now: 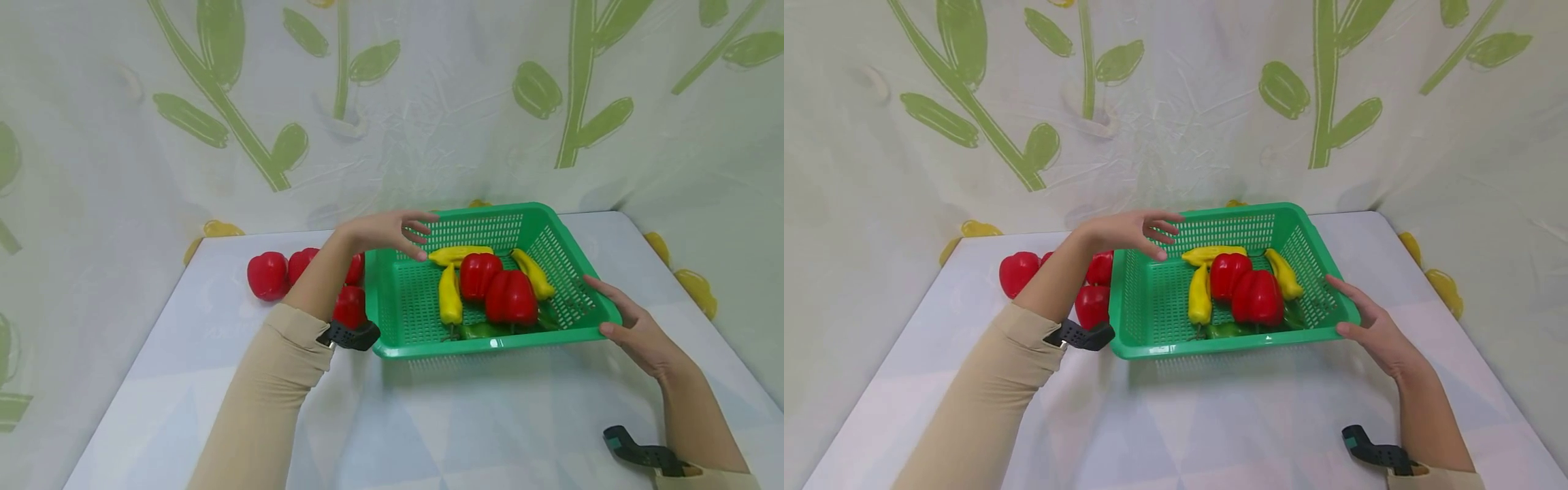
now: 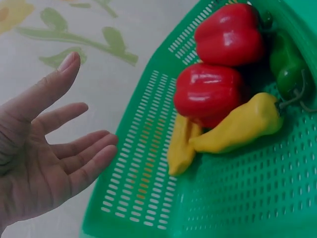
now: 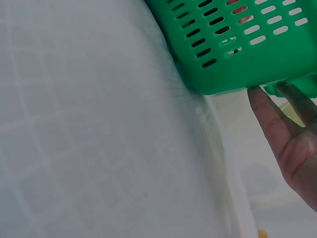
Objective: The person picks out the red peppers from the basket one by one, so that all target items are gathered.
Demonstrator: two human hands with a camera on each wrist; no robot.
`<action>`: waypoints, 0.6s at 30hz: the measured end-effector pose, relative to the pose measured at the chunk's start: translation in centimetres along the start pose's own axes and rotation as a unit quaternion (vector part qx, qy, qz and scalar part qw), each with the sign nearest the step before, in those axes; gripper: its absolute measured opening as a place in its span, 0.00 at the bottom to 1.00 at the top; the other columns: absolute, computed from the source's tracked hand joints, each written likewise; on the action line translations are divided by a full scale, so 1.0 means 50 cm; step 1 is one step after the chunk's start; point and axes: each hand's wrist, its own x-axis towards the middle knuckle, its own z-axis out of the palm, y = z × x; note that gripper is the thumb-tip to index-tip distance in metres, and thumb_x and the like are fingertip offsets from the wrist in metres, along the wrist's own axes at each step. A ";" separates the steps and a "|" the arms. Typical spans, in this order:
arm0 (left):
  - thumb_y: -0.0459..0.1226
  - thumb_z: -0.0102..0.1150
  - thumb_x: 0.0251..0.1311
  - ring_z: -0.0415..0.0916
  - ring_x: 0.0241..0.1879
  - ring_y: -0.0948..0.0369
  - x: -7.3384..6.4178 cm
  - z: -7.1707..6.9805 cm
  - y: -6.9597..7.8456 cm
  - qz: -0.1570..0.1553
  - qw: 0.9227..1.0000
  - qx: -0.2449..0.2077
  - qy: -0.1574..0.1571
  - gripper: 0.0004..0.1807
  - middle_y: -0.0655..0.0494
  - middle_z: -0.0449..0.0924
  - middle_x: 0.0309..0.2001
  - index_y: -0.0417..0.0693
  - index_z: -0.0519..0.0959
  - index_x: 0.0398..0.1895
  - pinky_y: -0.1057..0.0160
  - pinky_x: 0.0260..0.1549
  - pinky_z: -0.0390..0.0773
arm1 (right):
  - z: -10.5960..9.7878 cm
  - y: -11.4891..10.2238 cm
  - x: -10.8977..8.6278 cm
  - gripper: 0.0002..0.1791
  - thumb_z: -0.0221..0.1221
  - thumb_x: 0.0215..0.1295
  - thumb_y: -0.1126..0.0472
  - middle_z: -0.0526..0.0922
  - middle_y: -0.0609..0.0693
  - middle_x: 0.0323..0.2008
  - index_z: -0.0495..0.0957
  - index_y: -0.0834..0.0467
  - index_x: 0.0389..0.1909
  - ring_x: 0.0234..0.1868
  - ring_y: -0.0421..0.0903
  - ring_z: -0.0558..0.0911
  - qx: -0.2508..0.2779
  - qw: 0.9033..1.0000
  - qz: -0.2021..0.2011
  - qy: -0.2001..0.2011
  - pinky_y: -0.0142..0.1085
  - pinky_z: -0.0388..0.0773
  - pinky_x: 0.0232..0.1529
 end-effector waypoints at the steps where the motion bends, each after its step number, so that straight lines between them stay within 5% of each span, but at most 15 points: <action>1: 0.38 0.66 0.54 0.64 0.65 0.55 0.007 0.001 0.000 -0.003 1.000 -0.002 0.000 0.42 0.51 0.62 0.68 0.56 0.57 0.71 0.56 0.58 0.71 | 0.000 0.000 -0.001 0.35 0.53 0.68 0.51 0.49 0.42 0.70 0.51 0.41 0.73 0.55 0.31 0.67 -0.002 1.000 0.001 0.001 0.20 0.72 0.48; 10: 0.32 0.58 0.60 0.63 0.64 0.53 0.065 0.018 -0.003 -0.011 0.995 -0.092 -0.027 0.39 0.42 0.56 0.70 0.48 0.53 0.73 0.53 0.61 0.68 | 0.000 0.002 -0.001 0.35 0.53 0.68 0.54 0.50 0.40 0.70 0.51 0.43 0.73 0.55 0.30 0.68 0.008 1.000 -0.012 -0.001 0.20 0.72 0.48; 18: 0.29 0.57 0.60 0.58 0.67 0.51 0.111 0.051 -0.010 -0.032 0.984 -0.177 -0.012 0.40 0.41 0.52 0.71 0.46 0.51 0.73 0.48 0.64 0.62 | 0.001 0.001 -0.002 0.35 0.53 0.68 0.54 0.48 0.42 0.71 0.51 0.42 0.73 0.56 0.30 0.68 0.003 1.000 -0.009 0.002 0.21 0.72 0.48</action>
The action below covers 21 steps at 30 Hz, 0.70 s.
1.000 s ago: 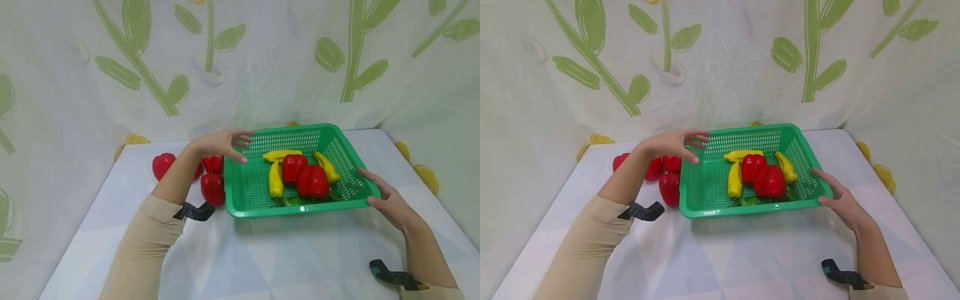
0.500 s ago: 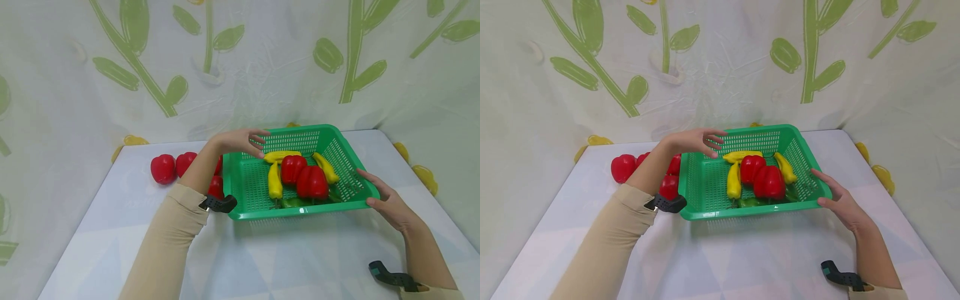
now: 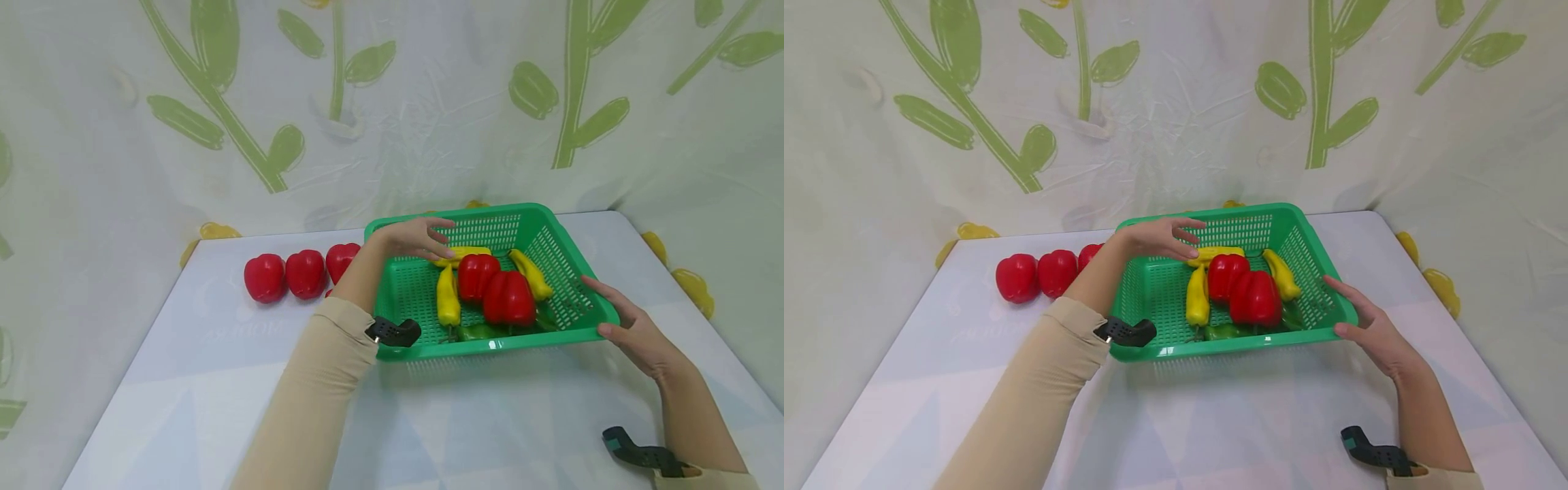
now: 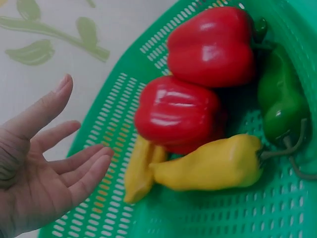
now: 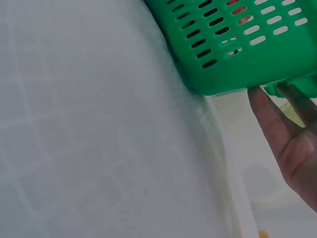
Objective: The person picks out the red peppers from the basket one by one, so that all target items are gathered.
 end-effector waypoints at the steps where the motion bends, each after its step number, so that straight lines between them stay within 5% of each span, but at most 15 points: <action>1: 0.29 0.57 0.60 0.58 0.67 0.51 0.007 0.004 -0.001 -0.003 1.000 0.000 0.003 0.40 0.41 0.52 0.71 0.47 0.51 0.73 0.48 0.65 0.61 | -0.001 0.000 0.001 0.35 0.53 0.68 0.54 0.48 0.43 0.71 0.51 0.42 0.73 0.56 0.31 0.67 0.000 1.000 0.001 0.000 0.20 0.72 0.48; 16: 0.35 0.61 0.59 0.64 0.64 0.54 0.065 0.049 -0.039 -0.036 0.998 0.058 0.009 0.34 0.48 0.62 0.68 0.51 0.62 0.69 0.56 0.62 0.68 | 0.003 -0.001 -0.012 0.35 0.53 0.67 0.51 0.43 0.46 0.71 0.51 0.41 0.73 0.55 0.35 0.64 0.002 1.000 0.008 0.006 0.20 0.71 0.47; 21: 0.33 0.62 0.58 0.65 0.63 0.54 0.081 0.063 -0.040 -0.042 0.998 0.044 0.023 0.33 0.49 0.64 0.67 0.49 0.64 0.67 0.56 0.60 0.69 | -0.003 -0.004 -0.013 0.35 0.53 0.67 0.50 0.44 0.47 0.70 0.52 0.42 0.73 0.54 0.35 0.66 0.014 1.000 0.005 0.005 0.21 0.71 0.47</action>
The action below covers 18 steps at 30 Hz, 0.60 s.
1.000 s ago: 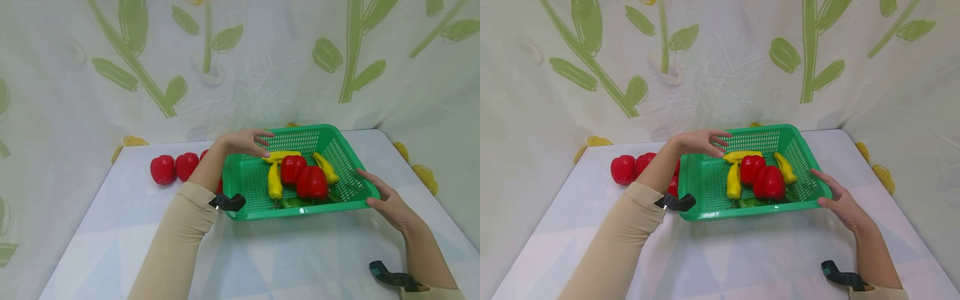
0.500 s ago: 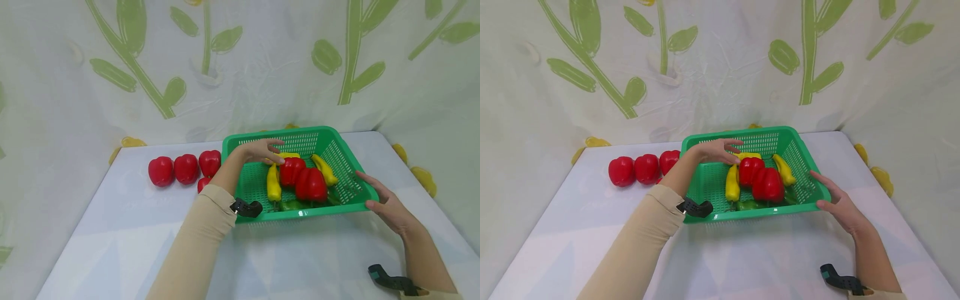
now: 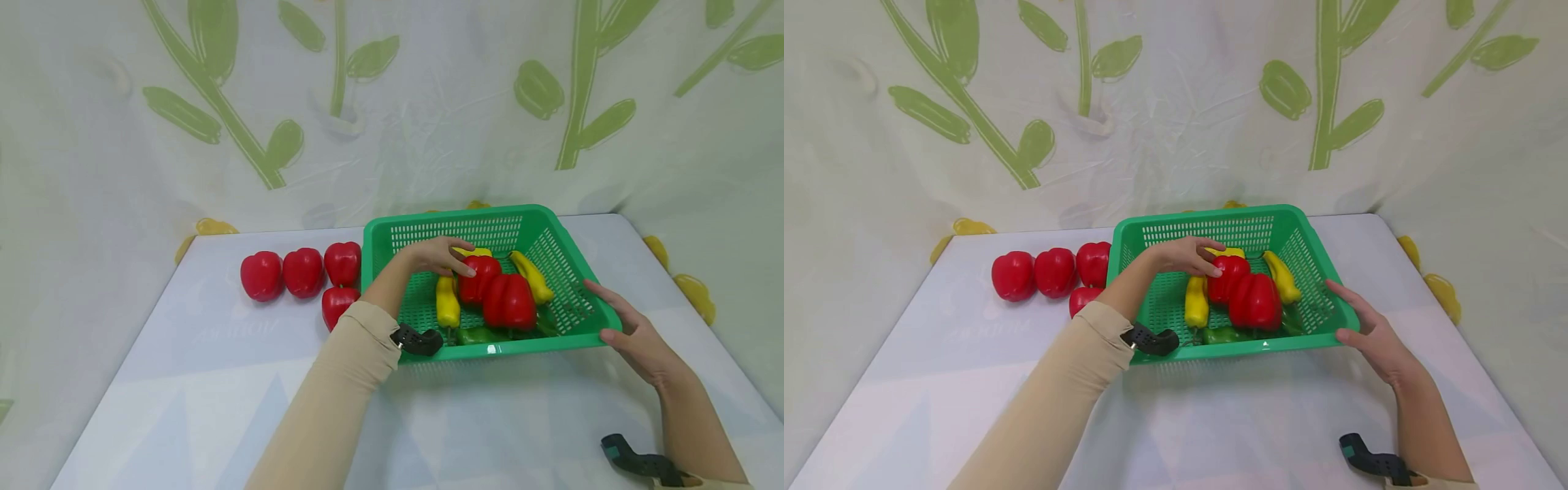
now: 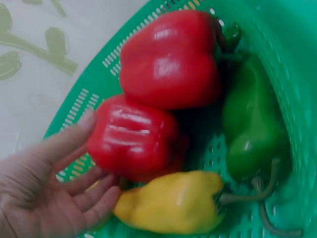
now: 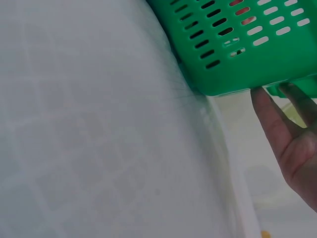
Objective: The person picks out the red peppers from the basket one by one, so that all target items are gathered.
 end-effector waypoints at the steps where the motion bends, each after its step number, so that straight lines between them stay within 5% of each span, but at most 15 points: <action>1: 0.32 0.62 0.57 0.64 0.63 0.53 0.002 0.003 0.000 -0.004 1.000 -0.004 0.003 0.33 0.48 0.63 0.67 0.49 0.64 0.67 0.56 0.60 0.70 | 0.000 0.000 0.000 0.35 0.53 0.67 0.50 0.44 0.46 0.70 0.52 0.41 0.73 0.54 0.35 0.66 0.001 1.000 0.000 0.000 0.21 0.72 0.47; 9: 0.30 0.64 0.55 0.68 0.58 0.53 0.017 0.024 0.001 -0.004 1.000 0.009 0.007 0.33 0.46 0.65 0.65 0.43 0.65 0.66 0.59 0.54 0.75 | 0.005 0.001 0.001 0.34 0.53 0.68 0.52 0.48 0.45 0.68 0.53 0.43 0.73 0.53 0.34 0.69 0.019 1.000 -0.014 0.001 0.22 0.72 0.47; 14: 0.33 0.68 0.52 0.69 0.52 0.56 0.017 0.031 0.004 -0.007 0.997 0.078 0.021 0.32 0.49 0.69 0.57 0.42 0.69 0.61 0.64 0.46 0.79 | 0.005 0.001 0.002 0.34 0.53 0.68 0.52 0.49 0.44 0.67 0.53 0.44 0.73 0.53 0.34 0.69 0.023 1.000 -0.019 0.002 0.22 0.72 0.48; 18: 0.36 0.70 0.50 0.67 0.52 0.57 0.016 0.038 0.007 -0.003 0.990 0.141 0.001 0.36 0.51 0.68 0.57 0.46 0.66 0.63 0.66 0.43 0.79 | 0.004 0.001 0.001 0.34 0.53 0.68 0.53 0.49 0.43 0.67 0.53 0.45 0.73 0.54 0.34 0.69 0.030 0.999 -0.025 0.000 0.22 0.72 0.48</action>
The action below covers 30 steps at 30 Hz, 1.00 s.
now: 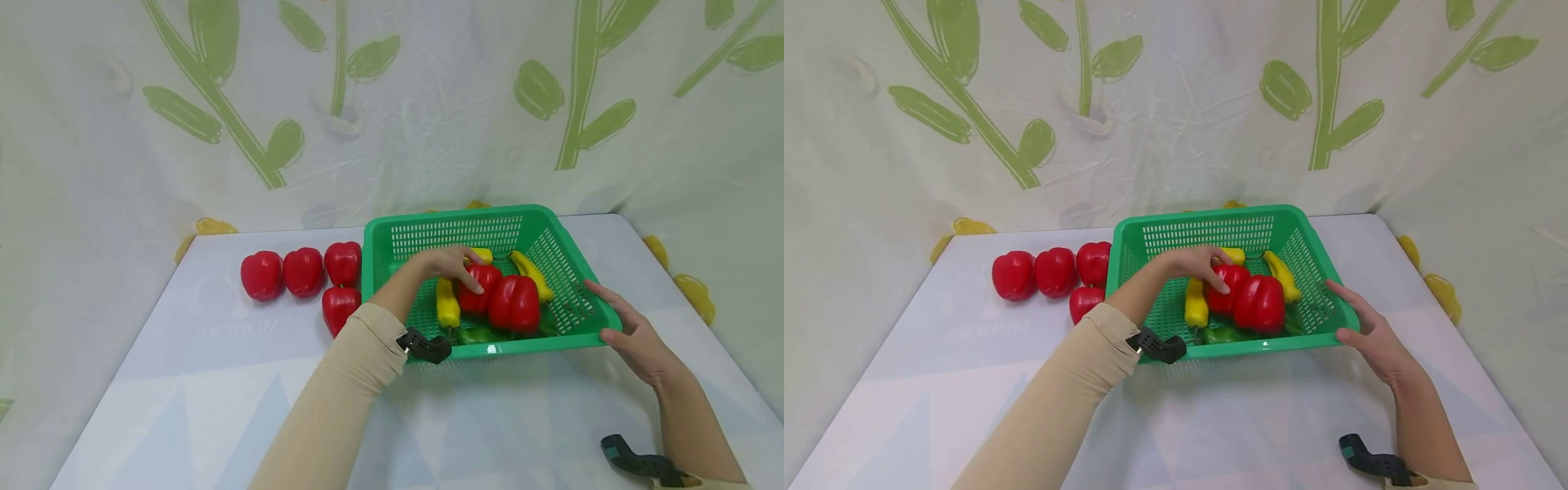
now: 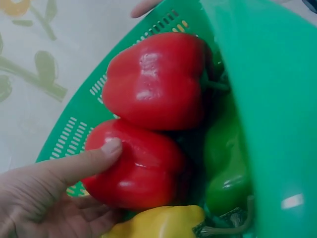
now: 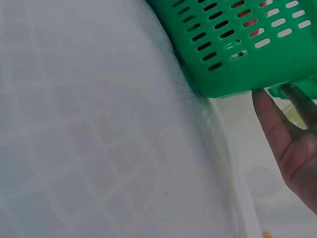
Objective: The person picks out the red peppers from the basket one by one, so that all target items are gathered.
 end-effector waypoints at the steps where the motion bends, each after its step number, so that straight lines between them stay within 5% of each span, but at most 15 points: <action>1: 0.36 0.69 0.50 0.67 0.52 0.57 0.000 0.002 0.001 0.004 1.000 0.011 -0.012 0.37 0.51 0.67 0.58 0.47 0.65 0.65 0.66 0.43 0.79 | 0.000 0.000 0.000 0.34 0.53 0.68 0.54 0.49 0.43 0.68 0.53 0.45 0.73 0.54 0.34 0.69 0.002 1.000 -0.001 0.000 0.22 0.72 0.48; 6: 0.36 0.69 0.50 0.66 0.53 0.57 0.001 0.007 0.005 0.025 0.995 0.065 -0.069 0.41 0.51 0.68 0.57 0.49 0.61 0.69 0.66 0.43 0.78 | 0.000 0.000 -0.001 0.35 0.54 0.67 0.53 0.48 0.43 0.68 0.53 0.45 0.73 0.55 0.34 0.67 0.000 1.000 0.000 0.004 0.22 0.72 0.48; 10: 0.37 0.69 0.50 0.67 0.52 0.58 0.001 0.008 0.003 0.027 0.993 0.080 -0.079 0.40 0.53 0.69 0.55 0.49 0.62 0.68 0.67 0.42 0.78 | 0.001 0.000 -0.001 0.35 0.54 0.67 0.53 0.47 0.44 0.69 0.53 0.44 0.73 0.56 0.35 0.64 -0.007 1.000 0.004 0.008 0.21 0.72 0.48; 21: 0.37 0.69 0.50 0.65 0.55 0.57 -0.023 -0.012 0.010 0.012 0.997 0.054 -0.059 0.43 0.53 0.66 0.58 0.50 0.60 0.69 0.66 0.43 0.78 | 0.001 0.003 -0.003 0.35 0.55 0.66 0.51 0.46 0.45 0.69 0.53 0.43 0.73 0.55 0.34 0.66 -0.018 1.000 0.011 0.013 0.21 0.72 0.47; 30: 0.35 0.67 0.52 0.65 0.56 0.55 -0.046 -0.038 0.017 -0.022 0.996 0.014 -0.086 0.43 0.51 0.65 0.59 0.49 0.55 0.71 0.61 0.48 0.78 | 0.000 0.001 -0.001 0.35 0.54 0.67 0.51 0.44 0.47 0.70 0.52 0.42 0.73 0.55 0.34 0.66 -0.030 0.999 0.018 0.016 0.20 0.71 0.47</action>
